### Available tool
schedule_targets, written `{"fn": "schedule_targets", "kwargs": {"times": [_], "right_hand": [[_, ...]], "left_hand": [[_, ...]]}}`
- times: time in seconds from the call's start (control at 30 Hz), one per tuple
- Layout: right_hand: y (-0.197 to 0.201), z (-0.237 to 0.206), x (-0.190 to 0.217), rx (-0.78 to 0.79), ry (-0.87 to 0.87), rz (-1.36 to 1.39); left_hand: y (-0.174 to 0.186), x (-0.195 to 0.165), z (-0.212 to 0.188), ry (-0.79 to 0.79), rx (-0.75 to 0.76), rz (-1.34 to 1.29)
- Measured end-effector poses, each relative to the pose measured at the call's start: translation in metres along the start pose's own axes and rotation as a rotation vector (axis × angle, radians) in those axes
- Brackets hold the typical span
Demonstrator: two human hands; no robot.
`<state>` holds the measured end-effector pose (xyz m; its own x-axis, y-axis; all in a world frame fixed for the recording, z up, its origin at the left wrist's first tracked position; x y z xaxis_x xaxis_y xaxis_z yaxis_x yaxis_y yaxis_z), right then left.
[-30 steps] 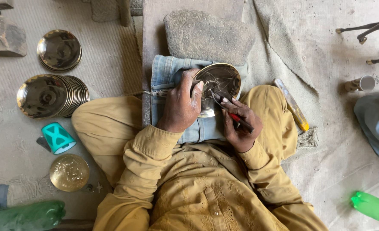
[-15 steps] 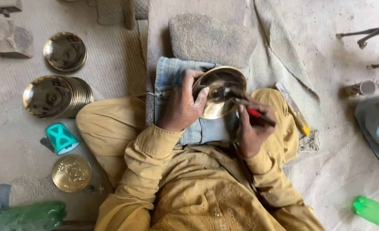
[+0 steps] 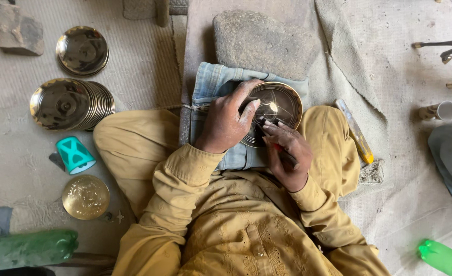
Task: The person sits cross-legged on the ground with a brass plate resting on a cloth on their lap and engraves decorative curved patterns into its surface using a small handheld scriber, rotating the plate as they work. Finished engraved plates are stacked beside them on the ground.
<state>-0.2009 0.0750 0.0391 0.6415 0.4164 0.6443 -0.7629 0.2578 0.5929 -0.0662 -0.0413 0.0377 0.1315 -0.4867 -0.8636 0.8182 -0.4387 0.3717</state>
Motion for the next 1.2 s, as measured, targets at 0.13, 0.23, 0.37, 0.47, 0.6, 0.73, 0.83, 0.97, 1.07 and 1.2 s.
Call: {"fn": "schedule_targets", "kwargs": {"times": [0.13, 0.23, 0.37, 0.47, 0.6, 0.73, 0.83, 0.97, 1.07, 1.2], "right_hand": [[-0.003, 0.001, -0.002, -0.006, 0.011, -0.002], [-0.005, -0.002, -0.005, -0.015, -0.008, 0.034], [-0.007, -0.005, -0.010, -0.030, -0.034, 0.063], [-0.008, -0.008, -0.014, -0.028, -0.062, 0.048], [-0.008, -0.009, -0.018, -0.032, -0.069, 0.091], [-0.006, -0.008, -0.019, -0.012, -0.068, 0.045], [-0.002, -0.005, -0.021, 0.043, -0.081, 0.005], [0.001, -0.001, -0.023, 0.108, -0.096, 0.013], [0.001, 0.003, -0.024, 0.136, -0.092, 0.044], [0.002, 0.003, -0.027, 0.170, -0.096, 0.071]], "left_hand": [[-0.001, 0.003, -0.001, -0.009, -0.008, -0.006], [-0.002, 0.003, -0.003, -0.014, -0.015, -0.004], [-0.002, 0.005, -0.004, 0.004, -0.019, -0.019], [-0.002, 0.006, -0.004, 0.007, -0.019, -0.016], [-0.003, 0.005, -0.004, 0.000, -0.010, -0.009], [-0.003, 0.005, -0.005, 0.006, -0.007, -0.009], [-0.003, 0.005, -0.005, 0.009, -0.012, -0.011], [-0.003, 0.007, -0.006, 0.048, 0.012, -0.026], [-0.001, 0.005, -0.004, 0.008, -0.007, -0.022], [0.000, 0.005, -0.002, 0.019, 0.000, -0.016]]}}
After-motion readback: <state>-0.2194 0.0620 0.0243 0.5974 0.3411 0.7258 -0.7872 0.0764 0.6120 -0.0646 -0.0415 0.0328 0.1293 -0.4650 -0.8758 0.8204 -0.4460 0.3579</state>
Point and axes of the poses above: each hand's wrist, its own z-axis towards the middle knuckle, its own y-axis out of the back of the hand, x = y × z, the point moved 6 cm from there along z, towards the middle knuckle, and after that the axes turned 10 degrees about x, right-handed, at the moved point
